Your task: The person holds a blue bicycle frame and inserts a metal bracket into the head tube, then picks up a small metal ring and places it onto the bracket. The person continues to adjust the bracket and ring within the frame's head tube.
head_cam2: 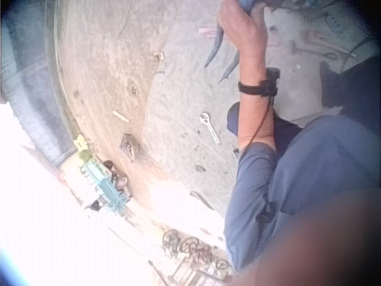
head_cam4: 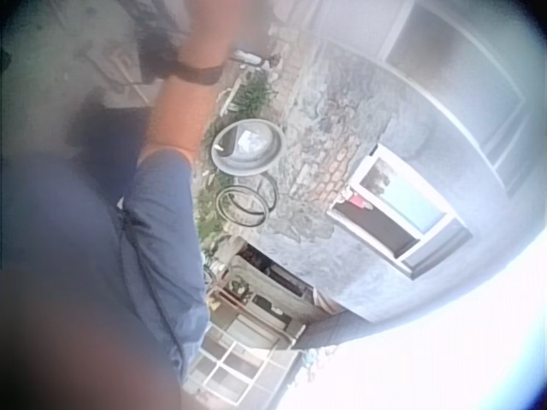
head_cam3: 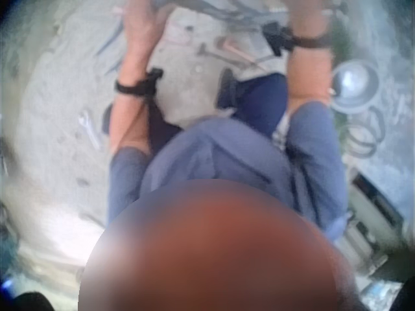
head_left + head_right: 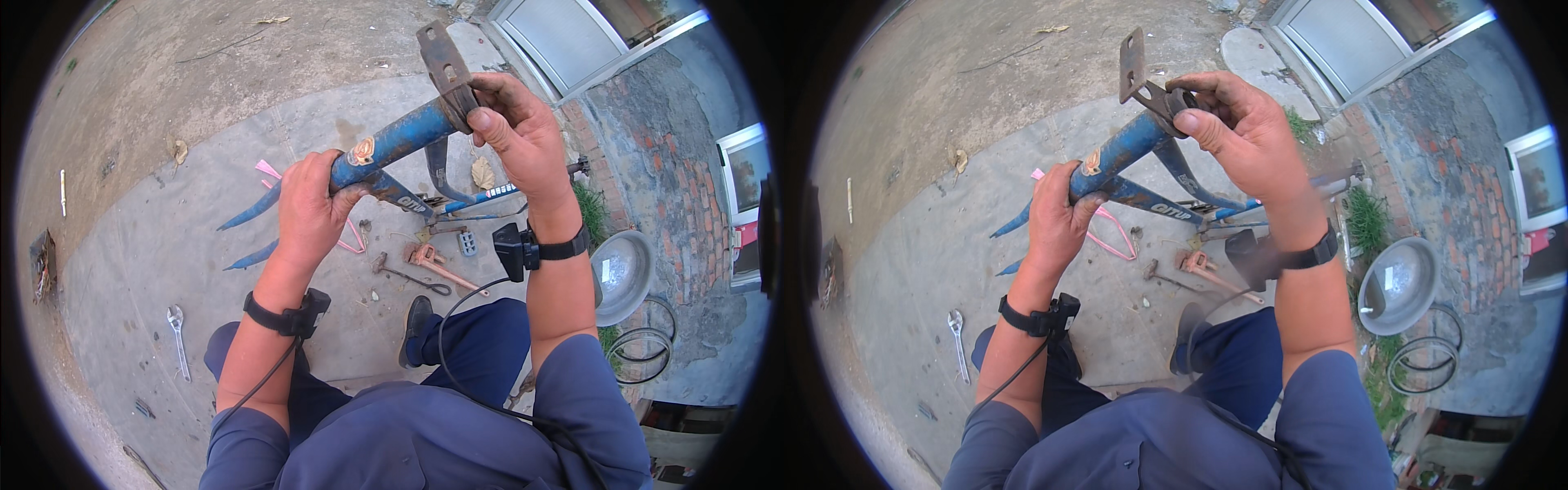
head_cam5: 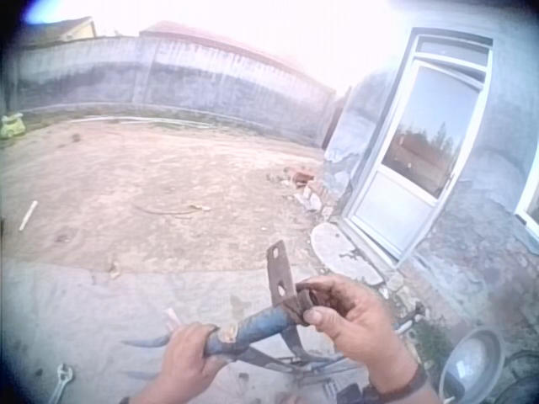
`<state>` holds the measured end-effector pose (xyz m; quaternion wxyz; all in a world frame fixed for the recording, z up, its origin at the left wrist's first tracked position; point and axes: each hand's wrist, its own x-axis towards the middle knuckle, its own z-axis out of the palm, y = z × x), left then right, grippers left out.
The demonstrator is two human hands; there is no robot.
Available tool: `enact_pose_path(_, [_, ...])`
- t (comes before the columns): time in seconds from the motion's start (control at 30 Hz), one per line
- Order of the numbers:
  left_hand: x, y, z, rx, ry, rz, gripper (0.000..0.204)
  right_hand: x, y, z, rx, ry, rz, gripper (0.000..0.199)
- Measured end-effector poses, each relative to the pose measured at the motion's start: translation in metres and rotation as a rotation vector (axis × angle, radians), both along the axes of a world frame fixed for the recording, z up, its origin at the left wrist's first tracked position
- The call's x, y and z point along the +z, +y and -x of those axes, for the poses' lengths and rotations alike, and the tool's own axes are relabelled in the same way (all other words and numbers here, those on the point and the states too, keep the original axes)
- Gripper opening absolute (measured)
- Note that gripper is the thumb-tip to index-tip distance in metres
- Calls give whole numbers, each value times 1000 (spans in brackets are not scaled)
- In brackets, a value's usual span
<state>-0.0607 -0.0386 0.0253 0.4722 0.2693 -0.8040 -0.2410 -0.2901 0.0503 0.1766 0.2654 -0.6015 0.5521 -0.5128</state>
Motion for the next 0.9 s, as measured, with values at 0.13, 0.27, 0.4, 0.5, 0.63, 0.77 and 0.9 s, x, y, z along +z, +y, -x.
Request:
enact_pose_path(0.13, [2, 1, -1, -4, -8, -24, 51, -2, 3, -14, -123, -17, 12, 39])
enact_pose_path(0.27, [3, 1, -1, -18, 1, -43, 51, -6, 4, -18, -193, -11, 23, 40])
enact_pose_path(0.4, [2, 1, -1, -2, 0, -7, 52, -7, -2, -6, -97, 66, 106, 40])
enact_pose_path(0.5, [1, 1, -1, 8, -7, -10, 52, -6, -9, 7, -70, 238, 101, 42])
enact_pose_path(0.63, [1, 1, -1, 2, 10, -30, 51, -22, -26, 6, 171, -131, 175, 47])
enact_pose_path(0.77, [1, 1, 0, 11, 6, -33, 50, -36, -38, 2, 349, -375, 156, 54])
enact_pose_path(0.9, [1, 1, 1, 16, 7, -34, 50, -40, -43, -1, 474, -529, 127, 53])
